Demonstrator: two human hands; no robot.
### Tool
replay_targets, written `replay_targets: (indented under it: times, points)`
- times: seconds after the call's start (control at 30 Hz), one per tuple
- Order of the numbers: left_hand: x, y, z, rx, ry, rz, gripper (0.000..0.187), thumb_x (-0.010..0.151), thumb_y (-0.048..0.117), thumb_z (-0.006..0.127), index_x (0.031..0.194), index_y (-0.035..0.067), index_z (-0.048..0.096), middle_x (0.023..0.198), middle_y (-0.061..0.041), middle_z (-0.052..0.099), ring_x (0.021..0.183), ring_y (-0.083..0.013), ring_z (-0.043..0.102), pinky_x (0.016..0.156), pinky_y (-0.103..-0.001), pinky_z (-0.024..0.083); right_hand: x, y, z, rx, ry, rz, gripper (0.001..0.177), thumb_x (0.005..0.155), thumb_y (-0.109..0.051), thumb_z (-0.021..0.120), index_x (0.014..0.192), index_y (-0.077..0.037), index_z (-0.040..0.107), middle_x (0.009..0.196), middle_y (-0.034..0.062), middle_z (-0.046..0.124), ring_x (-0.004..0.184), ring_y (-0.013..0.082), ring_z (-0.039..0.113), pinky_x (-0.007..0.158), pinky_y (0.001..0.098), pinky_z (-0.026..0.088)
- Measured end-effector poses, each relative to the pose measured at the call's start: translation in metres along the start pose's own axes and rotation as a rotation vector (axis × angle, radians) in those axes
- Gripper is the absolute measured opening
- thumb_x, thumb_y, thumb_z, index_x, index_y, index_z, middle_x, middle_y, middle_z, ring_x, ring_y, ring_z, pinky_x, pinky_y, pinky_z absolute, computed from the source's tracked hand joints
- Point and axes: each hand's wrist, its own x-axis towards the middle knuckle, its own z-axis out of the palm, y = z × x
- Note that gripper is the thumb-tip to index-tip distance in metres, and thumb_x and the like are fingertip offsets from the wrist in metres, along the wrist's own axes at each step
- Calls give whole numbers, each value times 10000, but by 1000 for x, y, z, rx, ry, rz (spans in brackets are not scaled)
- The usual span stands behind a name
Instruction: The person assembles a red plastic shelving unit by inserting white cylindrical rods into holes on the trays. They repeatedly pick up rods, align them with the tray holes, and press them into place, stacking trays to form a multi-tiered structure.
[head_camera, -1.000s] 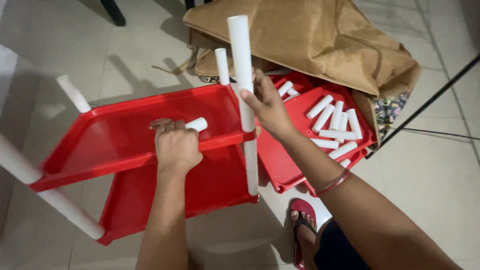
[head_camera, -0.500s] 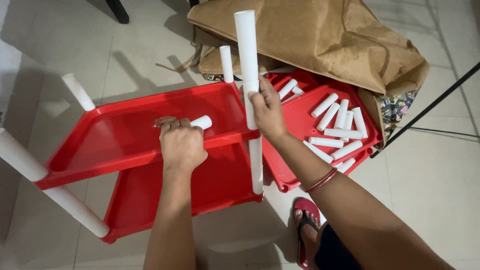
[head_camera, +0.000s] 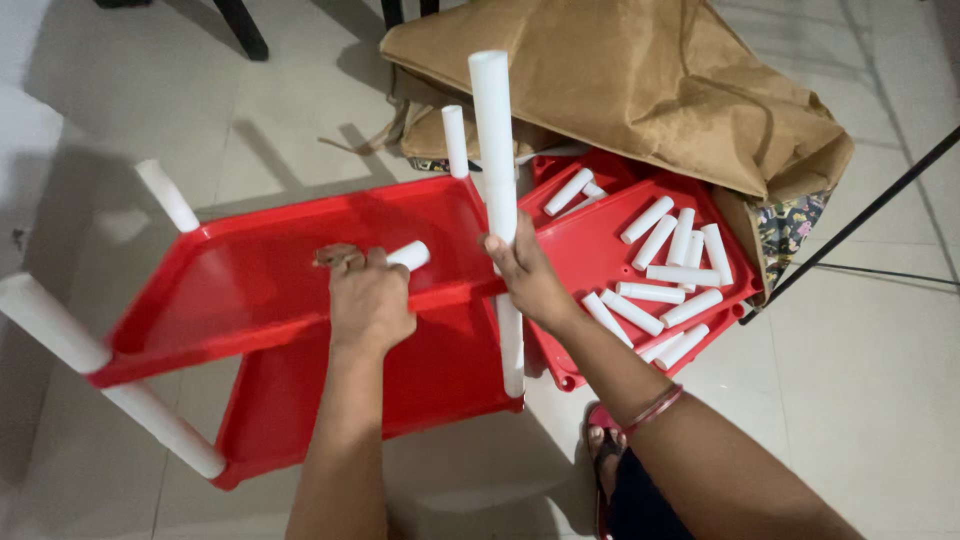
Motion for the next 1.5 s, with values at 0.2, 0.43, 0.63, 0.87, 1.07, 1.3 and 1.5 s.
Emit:
replay_targets:
  times: [0.2, 0.43, 0.63, 0.87, 1.07, 1.3, 1.5]
  points:
    - [1, -11, -8, -299, -157, -67, 668, 739, 649, 864, 1179, 159, 753, 1489, -189, 421, 1398, -374, 399, 1124, -538, 316, -1, 14, -2, 129, -42, 13, 352, 1069, -324, 563, 1266, -62, 433, 933, 43, 534, 828, 113, 504, 760, 299, 494]
    - [3, -14, 1, -1028, 387, -178, 425, 912, -17, 631, 1296, 163, 647, 1389, -154, 529, 1085, -277, 662, 912, -389, 582, -2, 16, -5, 135, -122, 348, 114, 696, 0, 746, 724, -39, 642, 676, 50, 641, 620, 168, 604, 583, 341, 487]
    - [15, 3, 3, -1766, 413, -217, 737, 934, -75, 591, 1557, 191, 300, 1443, -181, 486, 1141, -225, 667, 1003, -366, 550, 11, 9, 2, 205, -112, 339, 129, 738, -77, 788, 713, -49, 664, 674, 53, 641, 621, 167, 581, 599, 329, 468]
    - [35, 21, 40, -1835, 483, -147, 586, 954, -129, 507, 1482, 88, 375, 1456, -113, 479, 1208, -211, 636, 1056, -387, 513, 18, 7, 2, 308, -153, 180, 279, 808, -168, 795, 1025, -28, 687, 844, 37, 701, 757, 127, 658, 695, 306, 528]
    - [57, 63, 70, -1825, 304, -280, 375, 1079, 52, 521, 1448, 32, 587, 1157, -159, 562, 972, -260, 509, 816, -419, 429, 27, 7, 7, 499, -181, 130, 577, 794, -102, 790, 1313, -55, 541, 937, 49, 692, 780, 150, 667, 704, 307, 555]
    - [49, 55, 20, -1834, 277, -115, 406, 1040, 230, 562, 1338, -36, 633, 1282, -68, 671, 1249, -188, 579, 1052, -287, 439, 38, 36, 16, 390, -178, 85, 300, 800, -10, 767, 1068, 70, 661, 895, 126, 686, 745, 189, 664, 672, 341, 543]
    - [92, 107, -75, -1513, 783, -290, 674, 823, 306, 849, 1306, 25, 471, 1123, -104, 643, 1018, -218, 655, 864, -357, 542, 45, 48, 35, 458, -31, -204, 380, 808, -66, 801, 1136, 2, 620, 1004, 45, 682, 863, 119, 628, 737, 315, 551]
